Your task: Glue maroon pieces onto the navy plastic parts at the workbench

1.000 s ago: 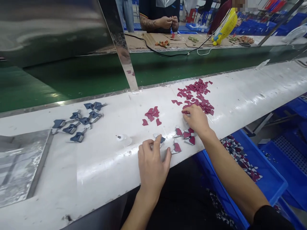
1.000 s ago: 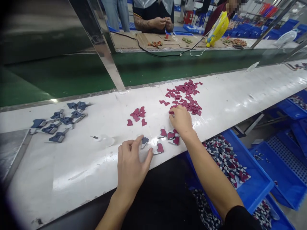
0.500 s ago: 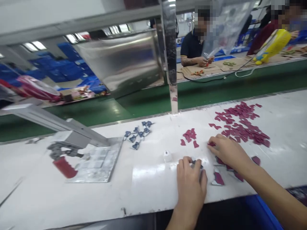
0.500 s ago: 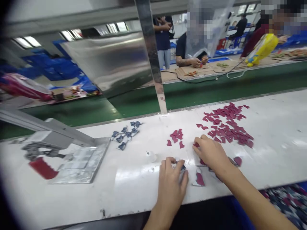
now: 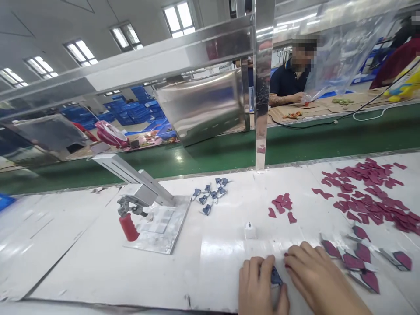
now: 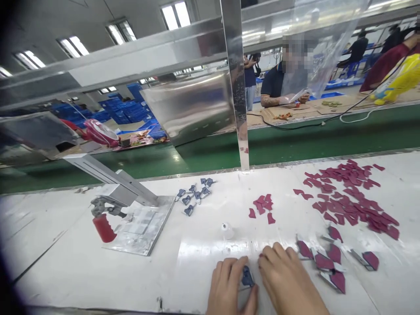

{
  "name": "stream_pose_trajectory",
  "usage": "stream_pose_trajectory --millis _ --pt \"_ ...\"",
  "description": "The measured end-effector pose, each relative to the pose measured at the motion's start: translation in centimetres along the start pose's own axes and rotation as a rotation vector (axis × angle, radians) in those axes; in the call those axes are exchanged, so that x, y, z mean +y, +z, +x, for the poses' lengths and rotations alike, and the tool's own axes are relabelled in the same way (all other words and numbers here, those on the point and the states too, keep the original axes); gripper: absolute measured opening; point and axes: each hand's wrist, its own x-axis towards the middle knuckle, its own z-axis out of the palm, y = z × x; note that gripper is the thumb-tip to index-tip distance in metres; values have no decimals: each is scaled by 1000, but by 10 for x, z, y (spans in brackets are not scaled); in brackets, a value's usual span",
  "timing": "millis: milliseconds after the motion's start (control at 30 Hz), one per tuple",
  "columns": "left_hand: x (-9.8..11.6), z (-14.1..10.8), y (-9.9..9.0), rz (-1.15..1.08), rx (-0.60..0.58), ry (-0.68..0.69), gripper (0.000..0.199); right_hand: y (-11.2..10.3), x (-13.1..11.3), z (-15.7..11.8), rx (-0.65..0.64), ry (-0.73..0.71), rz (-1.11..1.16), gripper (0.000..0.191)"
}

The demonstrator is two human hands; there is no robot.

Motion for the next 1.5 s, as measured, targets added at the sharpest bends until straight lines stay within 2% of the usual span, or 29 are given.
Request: stream_pose_trajectory --millis 167,267,400,567,733,833,1000,1100,1267,1500 --pt "-3 2 -16 -75 -70 19 43 -20 -37 -27 -102 17 73 31" --pt "-1 8 -22 -114 -61 27 40 -28 -45 -42 -141 44 83 40" --pt "0 11 -22 -106 -61 35 40 -28 -48 -58 -118 105 179 29" --pt "5 14 -19 -105 -64 68 39 -31 -38 -64 -50 188 342 26" --pt "24 20 -7 -164 -119 95 47 -44 -10 -58 68 418 345 17" --pt "37 23 3 -173 -147 119 53 -52 -3 -52 123 560 405 14" --pt "45 25 9 -211 -172 111 58 -57 -10 -46 65 939 790 24" --pt "43 24 8 -228 -137 63 52 -56 -11 -43 61 1078 947 35" --pt "39 22 8 -191 -152 124 22 -53 -9 -41 -32 1163 1064 46" --pt "37 24 7 -180 -169 173 12 -49 -10 -37 -96 1149 990 47"
